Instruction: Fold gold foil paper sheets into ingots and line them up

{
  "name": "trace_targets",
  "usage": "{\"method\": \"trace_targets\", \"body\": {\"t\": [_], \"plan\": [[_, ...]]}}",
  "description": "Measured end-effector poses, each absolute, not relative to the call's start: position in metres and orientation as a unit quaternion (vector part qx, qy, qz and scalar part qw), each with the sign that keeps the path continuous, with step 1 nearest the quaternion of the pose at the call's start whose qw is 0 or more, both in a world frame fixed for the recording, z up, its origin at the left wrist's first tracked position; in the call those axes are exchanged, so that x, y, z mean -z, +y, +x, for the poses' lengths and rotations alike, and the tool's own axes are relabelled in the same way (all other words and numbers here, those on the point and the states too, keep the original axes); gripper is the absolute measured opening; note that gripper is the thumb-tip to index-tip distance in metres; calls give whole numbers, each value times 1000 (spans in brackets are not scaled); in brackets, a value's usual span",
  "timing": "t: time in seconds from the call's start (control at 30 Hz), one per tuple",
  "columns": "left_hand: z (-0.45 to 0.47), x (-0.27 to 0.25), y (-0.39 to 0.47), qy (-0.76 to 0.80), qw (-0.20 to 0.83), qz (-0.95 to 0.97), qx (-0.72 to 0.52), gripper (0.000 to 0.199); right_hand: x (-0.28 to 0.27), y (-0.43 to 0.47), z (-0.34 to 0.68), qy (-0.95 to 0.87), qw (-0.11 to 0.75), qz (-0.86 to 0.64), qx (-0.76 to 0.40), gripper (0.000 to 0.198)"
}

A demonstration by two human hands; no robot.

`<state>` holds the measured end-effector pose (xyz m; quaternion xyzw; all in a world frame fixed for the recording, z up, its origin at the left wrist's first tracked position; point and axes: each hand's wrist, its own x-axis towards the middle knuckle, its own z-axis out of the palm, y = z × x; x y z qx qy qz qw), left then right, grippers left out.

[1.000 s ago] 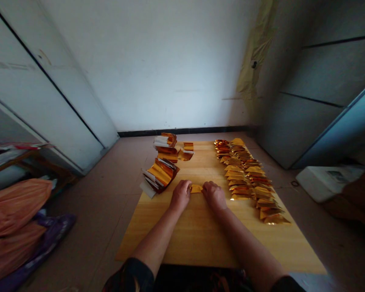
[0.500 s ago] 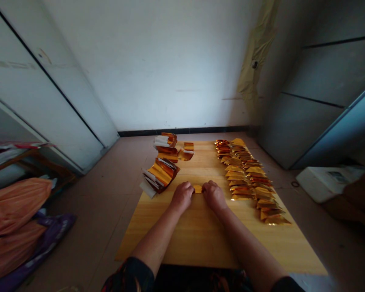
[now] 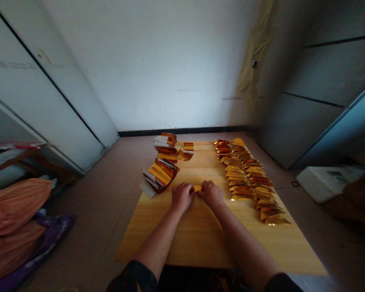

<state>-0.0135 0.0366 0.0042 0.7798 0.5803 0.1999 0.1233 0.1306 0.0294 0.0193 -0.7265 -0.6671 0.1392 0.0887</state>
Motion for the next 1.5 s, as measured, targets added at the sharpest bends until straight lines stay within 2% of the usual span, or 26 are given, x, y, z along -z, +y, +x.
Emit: {"method": "trace_targets", "body": {"t": [0.3, 0.53, 0.83, 1.03, 1.3, 1.5], "plan": [[-18, 0, 36, 575, 138, 779, -211, 10, -24, 33, 134, -651, 93, -730, -184, 14], [-25, 5, 39, 546, 171, 786, -234, 24, -18, 36, 146, -650, 123, -717, -218, 26], [-30, 12, 42, 519, 185, 800, -237, 42, -20, 33, 145, -661, 111, -718, -187, 21], [-28, 7, 40, 530, 173, 793, -245, 23, -22, 30, 142, -665, 112, -717, -176, 15], [-31, 7, 46, 526, 211, 791, -232, 36, -16, 36, 149, -681, 110, -698, -195, 23], [-28, 4, 37, 530, 164, 796, -240, 20, -16, 22, 149, -721, 121, -665, -149, 15]]}}
